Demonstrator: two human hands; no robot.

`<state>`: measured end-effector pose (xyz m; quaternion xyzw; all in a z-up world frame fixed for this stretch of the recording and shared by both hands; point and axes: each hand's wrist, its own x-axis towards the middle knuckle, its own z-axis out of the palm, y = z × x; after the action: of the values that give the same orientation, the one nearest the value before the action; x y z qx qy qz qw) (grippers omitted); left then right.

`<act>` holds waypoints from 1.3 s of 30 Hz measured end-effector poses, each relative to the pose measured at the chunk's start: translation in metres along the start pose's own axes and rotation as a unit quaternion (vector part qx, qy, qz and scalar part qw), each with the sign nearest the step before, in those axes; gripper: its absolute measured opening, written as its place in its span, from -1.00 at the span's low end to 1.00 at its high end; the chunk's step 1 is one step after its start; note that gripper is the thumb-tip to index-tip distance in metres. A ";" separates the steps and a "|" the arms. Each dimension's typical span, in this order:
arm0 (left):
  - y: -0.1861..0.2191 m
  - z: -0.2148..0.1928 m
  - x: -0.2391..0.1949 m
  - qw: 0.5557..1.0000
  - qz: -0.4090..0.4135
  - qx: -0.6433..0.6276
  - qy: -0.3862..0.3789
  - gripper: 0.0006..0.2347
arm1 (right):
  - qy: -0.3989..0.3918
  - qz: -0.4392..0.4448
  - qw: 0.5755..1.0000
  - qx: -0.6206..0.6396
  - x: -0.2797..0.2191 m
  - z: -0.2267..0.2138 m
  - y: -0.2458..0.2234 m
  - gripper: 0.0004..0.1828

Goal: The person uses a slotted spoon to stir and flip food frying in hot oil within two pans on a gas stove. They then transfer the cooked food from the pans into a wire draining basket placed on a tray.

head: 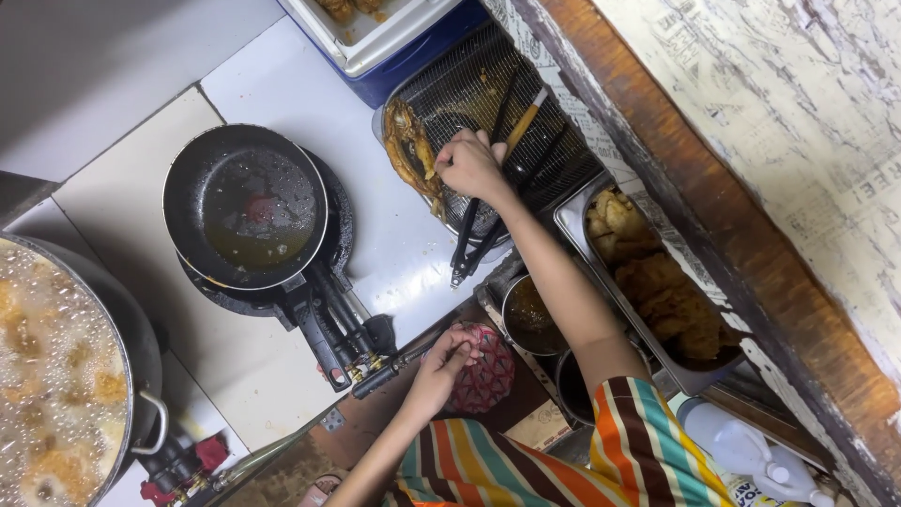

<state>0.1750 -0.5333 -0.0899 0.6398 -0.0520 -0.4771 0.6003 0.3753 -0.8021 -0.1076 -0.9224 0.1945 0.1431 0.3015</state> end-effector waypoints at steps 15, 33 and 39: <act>0.004 -0.003 -0.013 0.999 0.009 0.043 -0.002 -0.84 | -0.022 0.093 0.995 0.042 -0.018 0.002 -0.019 -0.68; 0.016 -0.005 -0.032 0.992 -0.016 0.116 0.038 -0.84 | 0.005 0.111 0.994 -0.015 -0.023 0.007 -0.023 -0.87; 0.016 -0.009 -0.034 0.993 -0.025 0.107 0.034 -0.84 | 0.052 0.068 0.996 -0.029 -0.019 0.015 -0.012 -0.91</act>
<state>0.1709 -0.5097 -0.0602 0.7173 -0.0664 -0.4618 0.5176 0.3614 -0.7787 -0.1058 -0.9215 0.2683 0.1207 0.2537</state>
